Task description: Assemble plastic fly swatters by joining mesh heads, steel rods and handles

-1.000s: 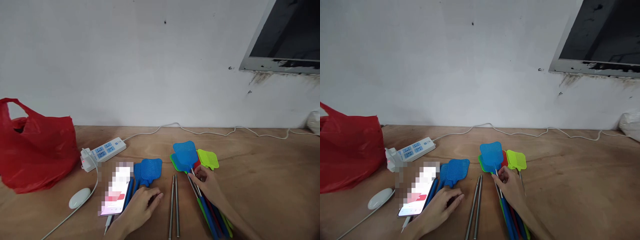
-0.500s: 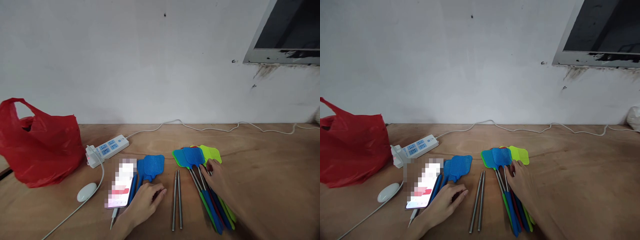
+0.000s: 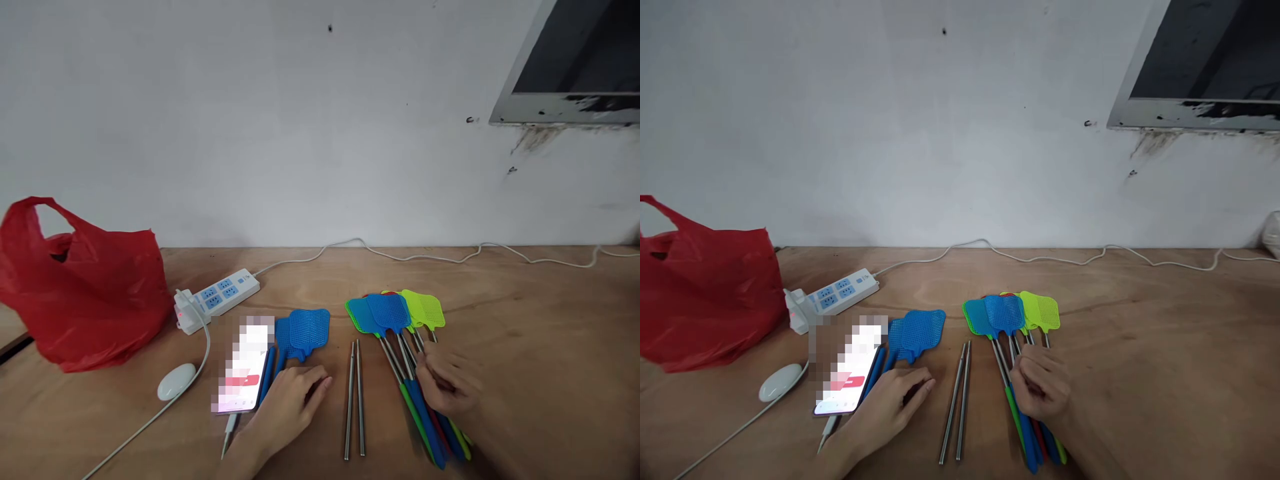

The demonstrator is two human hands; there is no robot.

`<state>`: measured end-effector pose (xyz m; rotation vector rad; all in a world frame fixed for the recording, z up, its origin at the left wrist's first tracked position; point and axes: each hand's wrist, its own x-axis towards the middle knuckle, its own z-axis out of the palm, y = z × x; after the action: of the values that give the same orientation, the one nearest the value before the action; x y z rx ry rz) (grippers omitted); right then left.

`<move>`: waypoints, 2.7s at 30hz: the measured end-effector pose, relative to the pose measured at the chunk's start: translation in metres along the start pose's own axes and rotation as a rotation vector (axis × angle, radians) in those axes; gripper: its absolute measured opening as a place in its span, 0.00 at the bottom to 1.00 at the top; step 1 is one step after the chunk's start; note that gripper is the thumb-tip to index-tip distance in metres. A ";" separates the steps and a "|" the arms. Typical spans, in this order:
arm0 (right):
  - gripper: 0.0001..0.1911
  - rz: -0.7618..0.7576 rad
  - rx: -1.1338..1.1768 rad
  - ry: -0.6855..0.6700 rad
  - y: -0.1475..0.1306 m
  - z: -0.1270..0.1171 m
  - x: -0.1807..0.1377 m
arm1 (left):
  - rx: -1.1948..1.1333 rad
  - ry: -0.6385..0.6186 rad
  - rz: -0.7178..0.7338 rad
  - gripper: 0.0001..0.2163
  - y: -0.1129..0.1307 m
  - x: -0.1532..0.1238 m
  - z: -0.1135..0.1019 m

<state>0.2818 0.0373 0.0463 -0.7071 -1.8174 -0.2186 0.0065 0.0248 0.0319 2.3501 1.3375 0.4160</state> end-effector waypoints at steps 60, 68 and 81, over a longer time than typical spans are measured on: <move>0.11 0.585 -0.440 -0.988 -0.043 0.056 0.000 | 0.187 -0.078 -0.238 0.07 0.008 0.021 -0.004; 0.08 0.636 -0.467 -0.959 -0.028 0.060 0.000 | 0.133 -0.052 -0.194 0.06 0.004 0.017 -0.003; 0.10 1.210 0.629 -0.306 -0.001 0.051 0.004 | 0.020 -0.027 -0.108 0.07 0.003 0.017 -0.002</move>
<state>0.2392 0.0627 0.0316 -1.2581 -1.3015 1.2429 0.0165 0.0380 0.0361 2.2783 1.4542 0.3387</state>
